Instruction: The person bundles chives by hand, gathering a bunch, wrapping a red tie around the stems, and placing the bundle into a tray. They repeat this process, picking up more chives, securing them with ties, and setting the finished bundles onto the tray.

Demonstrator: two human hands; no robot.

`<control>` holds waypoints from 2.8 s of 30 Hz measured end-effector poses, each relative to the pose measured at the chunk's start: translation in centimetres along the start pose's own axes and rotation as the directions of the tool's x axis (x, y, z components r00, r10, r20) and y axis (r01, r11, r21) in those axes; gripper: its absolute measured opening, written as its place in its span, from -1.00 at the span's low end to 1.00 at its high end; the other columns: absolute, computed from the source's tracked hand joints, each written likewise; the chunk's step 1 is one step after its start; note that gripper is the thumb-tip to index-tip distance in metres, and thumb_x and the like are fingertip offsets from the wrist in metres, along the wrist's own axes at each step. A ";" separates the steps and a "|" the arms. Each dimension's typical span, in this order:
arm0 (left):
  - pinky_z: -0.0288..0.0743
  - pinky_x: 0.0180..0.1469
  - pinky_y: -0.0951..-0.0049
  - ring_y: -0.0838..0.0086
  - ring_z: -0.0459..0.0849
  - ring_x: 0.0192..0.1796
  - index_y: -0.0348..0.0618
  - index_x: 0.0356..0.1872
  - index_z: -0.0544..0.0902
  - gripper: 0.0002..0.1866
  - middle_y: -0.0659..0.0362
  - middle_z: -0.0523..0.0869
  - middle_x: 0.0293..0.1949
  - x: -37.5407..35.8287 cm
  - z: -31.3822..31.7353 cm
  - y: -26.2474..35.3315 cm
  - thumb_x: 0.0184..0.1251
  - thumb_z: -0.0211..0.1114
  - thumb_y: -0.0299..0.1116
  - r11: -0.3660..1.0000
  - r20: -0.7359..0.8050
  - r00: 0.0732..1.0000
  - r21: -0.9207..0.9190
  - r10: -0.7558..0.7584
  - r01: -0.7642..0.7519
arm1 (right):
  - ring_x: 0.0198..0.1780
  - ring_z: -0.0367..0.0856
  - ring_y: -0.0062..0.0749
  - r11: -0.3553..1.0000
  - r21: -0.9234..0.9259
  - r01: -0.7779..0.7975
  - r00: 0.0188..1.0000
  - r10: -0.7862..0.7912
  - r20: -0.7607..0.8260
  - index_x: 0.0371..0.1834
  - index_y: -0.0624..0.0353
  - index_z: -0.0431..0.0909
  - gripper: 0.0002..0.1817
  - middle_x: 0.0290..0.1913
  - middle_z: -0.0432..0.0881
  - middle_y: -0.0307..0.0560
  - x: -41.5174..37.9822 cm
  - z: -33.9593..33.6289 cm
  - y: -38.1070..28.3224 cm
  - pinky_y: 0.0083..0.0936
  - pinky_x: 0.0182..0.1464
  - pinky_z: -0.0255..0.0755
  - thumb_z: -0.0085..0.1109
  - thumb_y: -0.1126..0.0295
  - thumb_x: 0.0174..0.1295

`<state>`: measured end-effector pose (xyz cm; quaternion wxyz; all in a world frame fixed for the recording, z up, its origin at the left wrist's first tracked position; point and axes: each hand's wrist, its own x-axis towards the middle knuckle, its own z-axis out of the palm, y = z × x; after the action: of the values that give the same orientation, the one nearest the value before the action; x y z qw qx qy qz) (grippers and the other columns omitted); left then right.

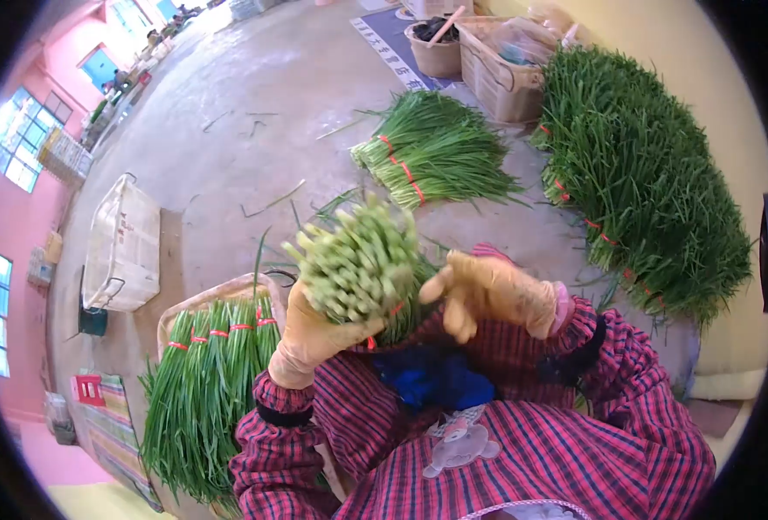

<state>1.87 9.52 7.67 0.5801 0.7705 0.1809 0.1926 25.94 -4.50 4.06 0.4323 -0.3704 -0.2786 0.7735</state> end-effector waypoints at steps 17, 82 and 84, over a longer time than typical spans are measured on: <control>0.45 0.32 0.30 0.37 0.54 0.28 -0.15 0.44 0.24 0.03 0.14 0.54 0.28 1.0 -1.1 1.3 -0.19 0.55 -0.69 0.895 -0.390 0.918 -0.383 0.069 -0.230 | 0.35 0.41 -0.35 0.691 -0.442 0.572 0.737 -0.669 -0.092 0.55 0.26 0.04 0.05 0.33 0.44 -0.01 7.6 7.4 -3.8 -0.39 0.38 0.33 0.54 0.44 0.00; 0.51 0.17 0.43 0.48 0.64 0.05 -0.30 0.33 0.36 -0.21 0.14 0.67 0.06 -19.9 6.9 -2.3 0.09 0.58 -0.38 0.706 -0.196 0.716 -0.469 -0.670 0.532 | -0.19 0.70 0.06 0.282 -0.945 -0.164 0.498 -0.803 -0.326 -0.21 0.15 0.58 -0.73 -0.30 0.69 0.12 7.6 3.0 5.3 -0.18 -0.13 0.56 0.27 0.22 0.15; 0.51 0.16 0.44 0.47 0.64 0.06 -0.31 0.34 0.35 -0.21 0.13 0.66 0.07 -20.3 6.9 -2.3 0.09 0.57 -0.40 0.681 -0.189 0.704 -0.512 -0.684 0.524 | -0.22 0.70 -0.01 0.277 -0.961 0.007 0.501 -0.833 -0.236 -0.23 0.14 0.57 -0.73 -0.31 0.68 0.07 5.0 6.7 3.5 -0.20 -0.15 0.57 0.33 0.23 0.10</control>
<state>-12.19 -5.75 1.98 0.7177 0.4701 0.4883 0.1598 17.11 -2.55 3.65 0.4521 -0.7043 -0.5355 0.1133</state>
